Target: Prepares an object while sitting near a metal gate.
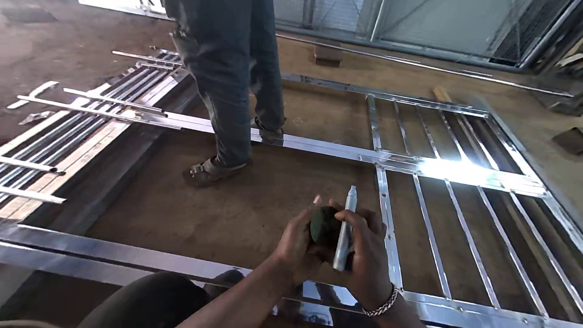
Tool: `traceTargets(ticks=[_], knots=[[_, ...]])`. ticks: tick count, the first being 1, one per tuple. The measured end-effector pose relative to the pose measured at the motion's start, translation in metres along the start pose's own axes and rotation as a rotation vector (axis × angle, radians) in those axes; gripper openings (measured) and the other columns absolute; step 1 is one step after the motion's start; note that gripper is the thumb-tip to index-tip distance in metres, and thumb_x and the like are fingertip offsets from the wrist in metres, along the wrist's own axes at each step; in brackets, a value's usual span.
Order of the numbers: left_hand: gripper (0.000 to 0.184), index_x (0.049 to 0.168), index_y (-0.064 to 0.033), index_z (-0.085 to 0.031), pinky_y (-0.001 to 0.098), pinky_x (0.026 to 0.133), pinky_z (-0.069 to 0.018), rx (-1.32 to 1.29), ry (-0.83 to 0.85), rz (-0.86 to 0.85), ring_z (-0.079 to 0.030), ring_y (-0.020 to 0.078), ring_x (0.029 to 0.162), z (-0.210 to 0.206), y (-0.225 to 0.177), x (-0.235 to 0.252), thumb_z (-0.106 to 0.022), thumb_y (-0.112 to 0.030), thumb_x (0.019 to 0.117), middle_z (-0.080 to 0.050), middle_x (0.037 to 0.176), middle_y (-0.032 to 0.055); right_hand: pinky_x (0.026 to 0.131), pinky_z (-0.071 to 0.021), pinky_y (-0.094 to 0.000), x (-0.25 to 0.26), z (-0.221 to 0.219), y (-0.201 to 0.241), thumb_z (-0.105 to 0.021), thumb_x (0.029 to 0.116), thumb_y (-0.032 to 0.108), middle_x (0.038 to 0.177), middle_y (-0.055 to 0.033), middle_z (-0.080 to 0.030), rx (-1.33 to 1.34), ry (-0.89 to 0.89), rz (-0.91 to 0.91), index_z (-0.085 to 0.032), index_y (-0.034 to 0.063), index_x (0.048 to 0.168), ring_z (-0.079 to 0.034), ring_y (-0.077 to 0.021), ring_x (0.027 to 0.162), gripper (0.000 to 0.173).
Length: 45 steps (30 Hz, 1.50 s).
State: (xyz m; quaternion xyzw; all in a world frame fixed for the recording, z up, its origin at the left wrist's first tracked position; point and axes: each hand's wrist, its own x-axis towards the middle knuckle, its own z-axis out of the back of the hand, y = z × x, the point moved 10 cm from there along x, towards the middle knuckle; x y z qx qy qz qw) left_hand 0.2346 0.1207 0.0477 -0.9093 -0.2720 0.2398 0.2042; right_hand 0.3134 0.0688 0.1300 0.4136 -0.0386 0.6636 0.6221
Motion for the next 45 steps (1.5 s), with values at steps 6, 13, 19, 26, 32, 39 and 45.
traceTargets(ticks=[6,13,19,26,32,39,45], knots=[[0.068,0.1,-0.0097,-0.069,0.0299,0.062,-0.0574,-0.043,0.104,-0.007,-0.066,0.0156,0.069,-0.008,-0.004,0.0,-0.034,-0.068,0.1001,-0.067,0.084,0.0098,0.092,-0.0586,-0.0352,-0.002,0.017,0.01,-0.08,0.0894,0.036,0.138,-0.0017,-0.065,0.454,-0.062,0.023,-0.06,0.0239,0.137,-0.066,-0.0188,0.116,0.053],[0.086,0.099,-0.0089,-0.072,0.0326,0.059,-0.0567,-0.087,0.046,-0.028,-0.066,0.0177,0.067,0.001,-0.007,0.0,-0.023,-0.079,0.0941,-0.068,0.083,0.0117,0.066,-0.0644,-0.0363,-0.001,0.02,0.011,-0.056,0.1033,0.03,0.094,-0.0075,-0.075,0.701,0.019,-0.092,-0.07,0.005,0.121,-0.073,-0.0192,0.077,0.034],[0.07,0.102,-0.0092,-0.07,0.0362,0.073,-0.0574,-0.095,-0.045,-0.024,-0.066,0.0205,0.08,0.001,-0.009,-0.005,-0.025,-0.063,0.103,-0.067,0.091,0.0118,0.074,-0.0634,-0.0286,0.0,0.032,0.034,-0.071,0.0917,0.02,0.101,-0.0007,-0.074,0.389,-0.041,0.122,-0.076,0.0134,0.111,-0.072,-0.0112,0.088,0.021],[0.07,0.108,-0.0084,-0.068,0.0406,0.08,-0.0579,-0.119,-0.031,-0.031,-0.068,0.0241,0.087,-0.003,-0.012,-0.011,-0.015,-0.054,0.1048,-0.069,0.096,0.0143,0.076,-0.0629,-0.0295,0.0,0.034,0.039,-0.071,0.0918,0.026,0.102,0.0004,-0.074,0.324,-0.033,0.133,-0.072,0.0138,0.112,-0.071,-0.0106,0.089,0.024],[0.066,0.109,-0.0091,-0.068,0.0413,0.083,-0.0574,-0.121,-0.031,-0.04,-0.069,0.0243,0.09,-0.005,-0.012,-0.013,-0.017,-0.05,0.1048,-0.07,0.098,0.0147,0.083,-0.0635,-0.032,0.0,0.035,0.044,-0.076,0.0892,0.022,0.107,-0.0009,-0.075,0.304,-0.019,0.164,-0.074,0.0127,0.112,-0.072,-0.0142,0.097,0.024],[0.069,0.107,-0.0081,-0.07,0.0397,0.082,-0.0577,-0.094,-0.02,-0.053,-0.07,0.0241,0.09,-0.003,-0.014,-0.018,-0.016,-0.051,0.1047,-0.071,0.098,0.0159,0.084,-0.0632,-0.0314,0.001,0.036,0.048,-0.076,0.0896,0.022,0.106,-0.0001,-0.076,0.273,-0.023,0.171,-0.075,0.0132,0.11,-0.073,-0.0132,0.097,0.023],[0.065,0.108,-0.0058,-0.07,0.038,0.08,-0.0583,-0.089,0.014,-0.078,-0.069,0.0231,0.088,-0.006,-0.018,-0.018,-0.018,-0.044,0.1044,-0.071,0.098,0.0158,0.081,-0.0639,-0.03,0.002,0.037,0.045,-0.074,0.0914,0.023,0.106,-0.0013,-0.075,0.258,-0.047,0.141,-0.074,0.0108,0.111,-0.073,-0.0124,0.096,0.023]])
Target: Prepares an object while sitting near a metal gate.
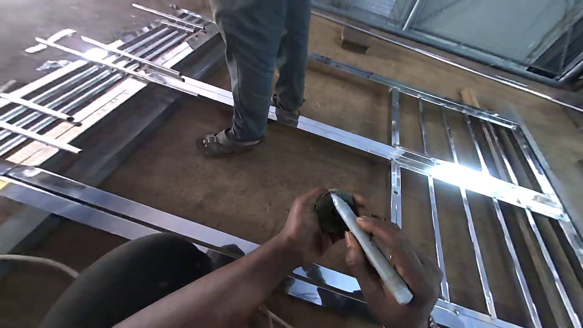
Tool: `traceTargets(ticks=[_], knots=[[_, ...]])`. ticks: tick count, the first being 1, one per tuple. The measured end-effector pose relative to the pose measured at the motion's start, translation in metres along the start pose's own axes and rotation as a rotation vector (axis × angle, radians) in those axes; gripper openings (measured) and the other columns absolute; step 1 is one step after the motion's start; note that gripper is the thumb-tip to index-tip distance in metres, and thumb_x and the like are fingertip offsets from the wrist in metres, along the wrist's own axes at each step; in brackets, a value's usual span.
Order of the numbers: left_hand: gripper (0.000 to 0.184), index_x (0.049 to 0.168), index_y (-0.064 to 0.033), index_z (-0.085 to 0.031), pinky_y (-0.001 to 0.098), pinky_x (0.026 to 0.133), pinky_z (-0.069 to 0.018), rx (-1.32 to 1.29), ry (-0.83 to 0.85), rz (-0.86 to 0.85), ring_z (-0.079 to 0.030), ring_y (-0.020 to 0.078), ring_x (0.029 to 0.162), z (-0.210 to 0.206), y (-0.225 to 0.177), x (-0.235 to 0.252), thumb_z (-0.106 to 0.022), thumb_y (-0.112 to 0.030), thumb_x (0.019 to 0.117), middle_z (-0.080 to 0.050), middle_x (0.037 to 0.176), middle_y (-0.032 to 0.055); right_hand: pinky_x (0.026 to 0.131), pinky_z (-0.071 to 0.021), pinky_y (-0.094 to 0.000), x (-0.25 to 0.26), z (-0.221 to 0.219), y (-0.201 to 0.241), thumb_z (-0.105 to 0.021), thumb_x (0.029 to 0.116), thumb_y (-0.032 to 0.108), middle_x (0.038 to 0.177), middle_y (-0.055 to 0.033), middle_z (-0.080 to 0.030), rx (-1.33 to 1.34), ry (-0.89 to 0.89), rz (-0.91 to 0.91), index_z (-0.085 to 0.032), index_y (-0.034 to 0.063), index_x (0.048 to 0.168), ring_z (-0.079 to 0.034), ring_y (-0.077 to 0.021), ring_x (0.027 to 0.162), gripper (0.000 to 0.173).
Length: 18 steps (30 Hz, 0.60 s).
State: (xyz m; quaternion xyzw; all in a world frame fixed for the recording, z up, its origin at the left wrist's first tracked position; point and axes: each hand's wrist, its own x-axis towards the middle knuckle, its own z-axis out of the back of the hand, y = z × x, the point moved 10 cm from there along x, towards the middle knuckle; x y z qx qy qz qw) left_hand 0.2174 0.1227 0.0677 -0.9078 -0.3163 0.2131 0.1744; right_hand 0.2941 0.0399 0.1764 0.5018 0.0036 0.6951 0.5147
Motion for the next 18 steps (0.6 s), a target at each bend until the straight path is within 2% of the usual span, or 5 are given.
traceTargets(ticks=[2,5,10,14,18], knots=[[0.063,0.107,-0.0055,-0.07,0.0373,0.079,-0.0589,0.009,0.003,-0.009,-0.07,0.0223,0.087,-0.0011,-0.0016,0.0001,-0.019,-0.042,0.1047,-0.071,0.097,0.0154,0.081,-0.0639,-0.0298,0.0007,-0.0004,0.0001,-0.075,0.0909,0.023,0.106,-0.0012,-0.076,-0.004,0.001,-0.002,-0.074,0.0108,0.111,-0.073,-0.0122,0.096,0.023],[0.067,0.107,-0.0063,-0.07,0.0389,0.082,-0.0578,0.006,0.049,-0.002,-0.07,0.0235,0.089,-0.0014,-0.0009,0.001,-0.017,-0.048,0.1036,-0.071,0.098,0.0163,0.082,-0.063,-0.0316,0.0007,-0.0061,0.0041,-0.075,0.0903,0.023,0.105,-0.001,-0.076,0.004,0.033,0.028,-0.074,0.0118,0.112,-0.072,-0.0131,0.096,0.024],[0.06,0.106,-0.0044,-0.068,0.0384,0.078,-0.0596,-0.019,-0.045,0.012,-0.07,0.0234,0.086,0.0031,-0.0011,-0.0004,-0.021,-0.042,0.1047,-0.071,0.097,0.0163,0.08,-0.0634,-0.0293,0.0004,-0.0008,-0.0012,-0.073,0.0924,0.024,0.105,-0.0004,-0.075,-0.005,-0.002,-0.021,-0.073,0.012,0.114,-0.072,-0.0109,0.094,0.025],[0.068,0.106,-0.0067,-0.07,0.0383,0.081,-0.0578,-0.004,-0.021,0.023,-0.07,0.0234,0.089,0.0021,0.0001,-0.0001,-0.018,-0.05,0.1045,-0.071,0.098,0.016,0.082,-0.0626,-0.0308,0.0001,-0.0073,0.0048,-0.074,0.0913,0.025,0.106,-0.0005,-0.075,-0.007,0.038,0.037,-0.074,0.0127,0.114,-0.072,-0.0125,0.096,0.026],[0.066,0.108,-0.0049,-0.069,0.0388,0.081,-0.0586,-0.002,-0.041,0.02,-0.07,0.0238,0.089,0.0031,-0.0022,-0.0006,-0.018,-0.046,0.1049,-0.071,0.098,0.0164,0.081,-0.0632,-0.0297,-0.0001,-0.0043,0.0014,-0.074,0.0922,0.025,0.106,-0.001,-0.075,-0.021,0.017,0.005,-0.073,0.0121,0.114,-0.072,-0.0118,0.095,0.026]])
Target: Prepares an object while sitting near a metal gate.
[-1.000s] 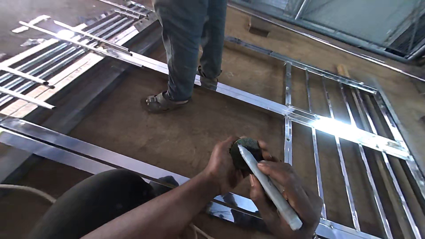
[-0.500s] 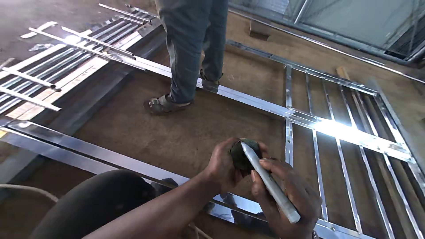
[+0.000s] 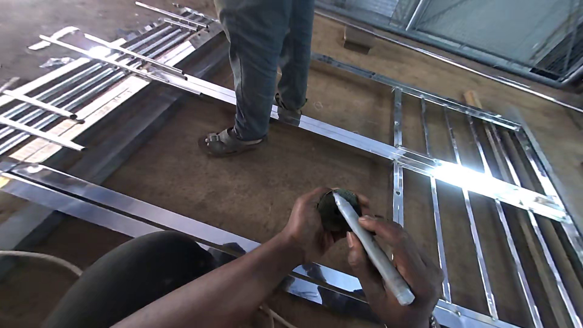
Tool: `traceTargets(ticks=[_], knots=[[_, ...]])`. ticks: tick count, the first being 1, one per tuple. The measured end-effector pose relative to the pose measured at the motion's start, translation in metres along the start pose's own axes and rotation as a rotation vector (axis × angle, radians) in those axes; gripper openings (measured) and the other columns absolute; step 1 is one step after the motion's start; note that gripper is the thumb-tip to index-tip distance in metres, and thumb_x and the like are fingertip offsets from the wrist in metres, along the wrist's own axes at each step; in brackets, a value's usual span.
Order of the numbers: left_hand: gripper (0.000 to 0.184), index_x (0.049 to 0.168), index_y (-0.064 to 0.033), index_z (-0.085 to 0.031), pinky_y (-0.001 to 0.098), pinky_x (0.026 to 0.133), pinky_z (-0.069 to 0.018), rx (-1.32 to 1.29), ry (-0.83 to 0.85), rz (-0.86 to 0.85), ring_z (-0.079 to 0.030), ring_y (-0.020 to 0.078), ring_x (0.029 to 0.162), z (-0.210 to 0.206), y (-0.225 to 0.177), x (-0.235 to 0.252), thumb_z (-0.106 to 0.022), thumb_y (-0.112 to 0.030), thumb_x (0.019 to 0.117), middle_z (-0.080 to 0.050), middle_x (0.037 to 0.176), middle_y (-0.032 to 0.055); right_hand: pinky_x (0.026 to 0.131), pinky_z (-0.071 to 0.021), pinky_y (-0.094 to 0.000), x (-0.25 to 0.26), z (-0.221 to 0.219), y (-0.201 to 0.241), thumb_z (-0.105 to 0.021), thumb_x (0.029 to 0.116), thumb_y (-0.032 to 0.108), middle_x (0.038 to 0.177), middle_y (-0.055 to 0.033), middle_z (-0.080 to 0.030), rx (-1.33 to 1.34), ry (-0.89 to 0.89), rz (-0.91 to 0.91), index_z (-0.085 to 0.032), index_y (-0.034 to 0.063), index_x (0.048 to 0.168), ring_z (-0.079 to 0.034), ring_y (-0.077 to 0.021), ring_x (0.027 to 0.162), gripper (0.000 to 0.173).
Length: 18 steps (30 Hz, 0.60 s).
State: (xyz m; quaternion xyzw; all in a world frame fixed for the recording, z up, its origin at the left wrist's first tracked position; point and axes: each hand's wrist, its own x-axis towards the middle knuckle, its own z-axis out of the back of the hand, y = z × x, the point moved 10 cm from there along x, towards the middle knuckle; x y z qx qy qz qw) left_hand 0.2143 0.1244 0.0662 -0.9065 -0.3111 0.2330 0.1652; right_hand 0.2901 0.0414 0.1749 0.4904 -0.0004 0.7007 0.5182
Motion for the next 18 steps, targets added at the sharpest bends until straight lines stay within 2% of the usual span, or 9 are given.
traceTargets(ticks=[2,6,11,15,18], knots=[[0.064,0.109,-0.0046,-0.069,0.0387,0.08,-0.0588,-0.003,-0.013,0.004,-0.07,0.0238,0.088,0.001,0.0,0.0,-0.019,-0.044,0.1046,-0.071,0.098,0.0166,0.081,-0.0635,-0.0297,0.001,0.0,0.002,-0.074,0.092,0.024,0.106,-0.0012,-0.074,-0.007,-0.001,0.013,-0.073,0.0115,0.114,-0.072,-0.012,0.096,0.025],[0.068,0.109,-0.0078,-0.07,0.038,0.079,-0.0577,0.027,0.027,-0.003,-0.07,0.0226,0.087,0.0,0.0,0.0,-0.017,-0.049,0.1029,-0.072,0.098,0.0158,0.086,-0.0613,-0.034,0.0,-0.008,0.007,-0.075,0.0904,0.024,0.105,-0.001,-0.075,-0.01,0.031,0.059,-0.074,0.0133,0.114,-0.072,-0.0139,0.097,0.026],[0.064,0.108,-0.006,-0.068,0.0386,0.078,-0.0593,-0.003,-0.048,0.018,-0.07,0.0234,0.087,0.003,0.001,-0.001,-0.018,-0.045,0.1048,-0.071,0.098,0.0158,0.08,-0.0634,-0.0285,0.003,0.001,0.002,-0.073,0.0926,0.025,0.106,-0.001,-0.075,-0.019,-0.021,0.003,-0.073,0.0117,0.114,-0.072,-0.0113,0.096,0.025],[0.067,0.108,-0.0072,-0.07,0.038,0.078,-0.0579,-0.004,0.0,0.014,-0.07,0.023,0.089,0.003,0.003,0.002,-0.019,-0.051,0.1036,-0.072,0.099,0.0162,0.085,-0.061,-0.0333,0.001,-0.008,0.008,-0.075,0.0912,0.024,0.105,-0.0009,-0.075,-0.016,0.032,0.059,-0.074,0.013,0.114,-0.071,-0.0134,0.097,0.026],[0.066,0.107,-0.0075,-0.07,0.0389,0.08,-0.0583,-0.012,-0.019,0.023,-0.07,0.0237,0.09,0.003,0.003,0.002,-0.02,-0.05,0.1038,-0.072,0.099,0.016,0.082,-0.0625,-0.0302,0.001,-0.006,0.003,-0.074,0.0919,0.024,0.106,-0.0009,-0.074,-0.007,0.028,0.036,-0.073,0.0125,0.116,-0.071,-0.0119,0.096,0.026]])
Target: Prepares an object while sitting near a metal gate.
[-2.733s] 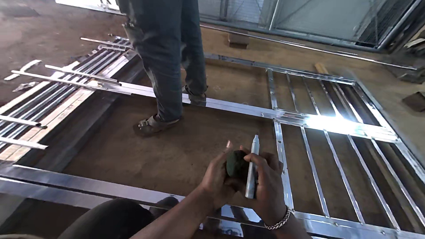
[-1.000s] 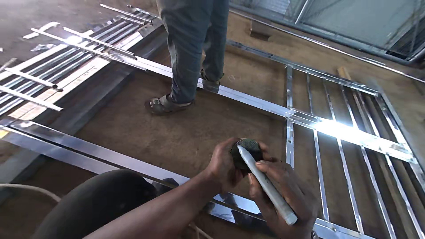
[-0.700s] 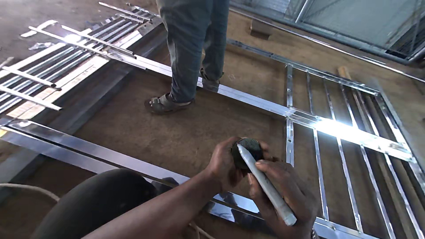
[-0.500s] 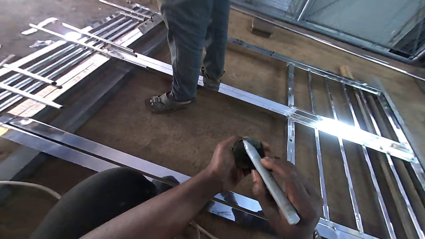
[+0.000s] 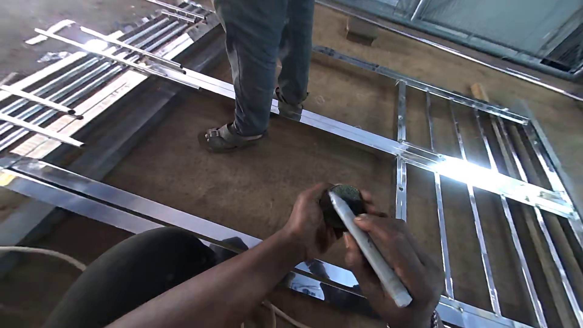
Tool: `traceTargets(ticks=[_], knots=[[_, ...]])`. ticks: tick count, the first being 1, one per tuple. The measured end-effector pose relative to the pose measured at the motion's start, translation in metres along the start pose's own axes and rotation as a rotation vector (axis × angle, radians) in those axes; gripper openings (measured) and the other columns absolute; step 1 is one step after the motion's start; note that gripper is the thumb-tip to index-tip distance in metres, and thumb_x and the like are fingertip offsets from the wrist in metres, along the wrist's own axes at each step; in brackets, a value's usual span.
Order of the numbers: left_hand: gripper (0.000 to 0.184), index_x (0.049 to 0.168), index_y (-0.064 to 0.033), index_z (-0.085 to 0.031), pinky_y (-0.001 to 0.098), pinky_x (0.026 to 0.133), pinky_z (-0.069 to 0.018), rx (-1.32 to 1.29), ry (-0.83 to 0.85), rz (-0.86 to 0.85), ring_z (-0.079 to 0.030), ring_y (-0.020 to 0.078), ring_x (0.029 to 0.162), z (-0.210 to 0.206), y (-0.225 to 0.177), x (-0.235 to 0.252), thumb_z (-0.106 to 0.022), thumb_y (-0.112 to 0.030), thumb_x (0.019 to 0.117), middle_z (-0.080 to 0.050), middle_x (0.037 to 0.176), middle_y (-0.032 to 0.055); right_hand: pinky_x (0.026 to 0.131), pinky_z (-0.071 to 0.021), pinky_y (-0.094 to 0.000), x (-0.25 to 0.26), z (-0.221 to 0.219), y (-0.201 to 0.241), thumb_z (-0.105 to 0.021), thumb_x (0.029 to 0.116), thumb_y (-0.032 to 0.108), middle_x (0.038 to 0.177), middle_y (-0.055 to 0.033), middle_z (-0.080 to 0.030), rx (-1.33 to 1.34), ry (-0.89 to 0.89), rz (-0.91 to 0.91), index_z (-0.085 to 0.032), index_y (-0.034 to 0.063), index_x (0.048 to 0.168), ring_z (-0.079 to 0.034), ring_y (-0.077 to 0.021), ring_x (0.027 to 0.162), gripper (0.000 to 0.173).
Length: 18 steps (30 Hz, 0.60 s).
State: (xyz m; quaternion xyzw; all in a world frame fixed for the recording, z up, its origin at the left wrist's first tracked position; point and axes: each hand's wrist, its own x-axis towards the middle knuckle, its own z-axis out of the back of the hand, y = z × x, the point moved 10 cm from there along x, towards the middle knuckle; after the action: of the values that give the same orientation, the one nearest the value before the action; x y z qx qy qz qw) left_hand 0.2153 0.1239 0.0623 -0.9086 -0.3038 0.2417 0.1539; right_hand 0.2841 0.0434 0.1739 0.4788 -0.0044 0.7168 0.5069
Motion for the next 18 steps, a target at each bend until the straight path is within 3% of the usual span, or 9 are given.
traceTargets(ticks=[3,8,13,18], knots=[[0.061,0.107,-0.0062,-0.068,0.0391,0.079,-0.0593,0.003,-0.038,0.005,-0.071,0.0237,0.088,0.002,-0.001,-0.001,-0.022,-0.046,0.1046,-0.071,0.1,0.0158,0.078,-0.0626,-0.027,0.002,0.007,-0.005,-0.073,0.0926,0.025,0.106,-0.0004,-0.074,-0.015,-0.051,-0.037,-0.072,0.0128,0.115,-0.071,-0.0099,0.094,0.025],[0.068,0.106,-0.0075,-0.071,0.0375,0.078,-0.0581,0.041,-0.006,-0.013,-0.071,0.0226,0.088,0.001,-0.003,0.001,-0.018,-0.05,0.1038,-0.073,0.098,0.0158,0.084,-0.0607,-0.0323,0.001,-0.005,0.003,-0.074,0.0912,0.025,0.106,-0.0016,-0.075,-0.003,0.009,0.022,-0.073,0.0128,0.115,-0.071,-0.0137,0.097,0.026],[0.062,0.105,-0.0065,-0.069,0.0379,0.079,-0.0591,0.016,-0.042,-0.021,-0.07,0.0219,0.087,0.002,-0.006,0.0,-0.02,-0.044,0.1048,-0.071,0.097,0.014,0.08,-0.0627,-0.0276,0.002,0.004,-0.006,-0.073,0.0926,0.024,0.107,-0.0002,-0.073,0.0,-0.048,-0.039,-0.072,0.0125,0.116,-0.071,-0.0098,0.095,0.027],[0.065,0.105,-0.0092,-0.071,0.0368,0.076,-0.0587,0.027,-0.016,-0.009,-0.071,0.021,0.087,0.003,-0.003,0.001,-0.021,-0.05,0.1029,-0.073,0.097,0.0137,0.084,-0.0618,-0.0315,0.001,-0.005,0.001,-0.074,0.0921,0.025,0.107,-0.0017,-0.074,-0.005,0.005,0.016,-0.072,0.0122,0.116,-0.071,-0.0136,0.099,0.027]])
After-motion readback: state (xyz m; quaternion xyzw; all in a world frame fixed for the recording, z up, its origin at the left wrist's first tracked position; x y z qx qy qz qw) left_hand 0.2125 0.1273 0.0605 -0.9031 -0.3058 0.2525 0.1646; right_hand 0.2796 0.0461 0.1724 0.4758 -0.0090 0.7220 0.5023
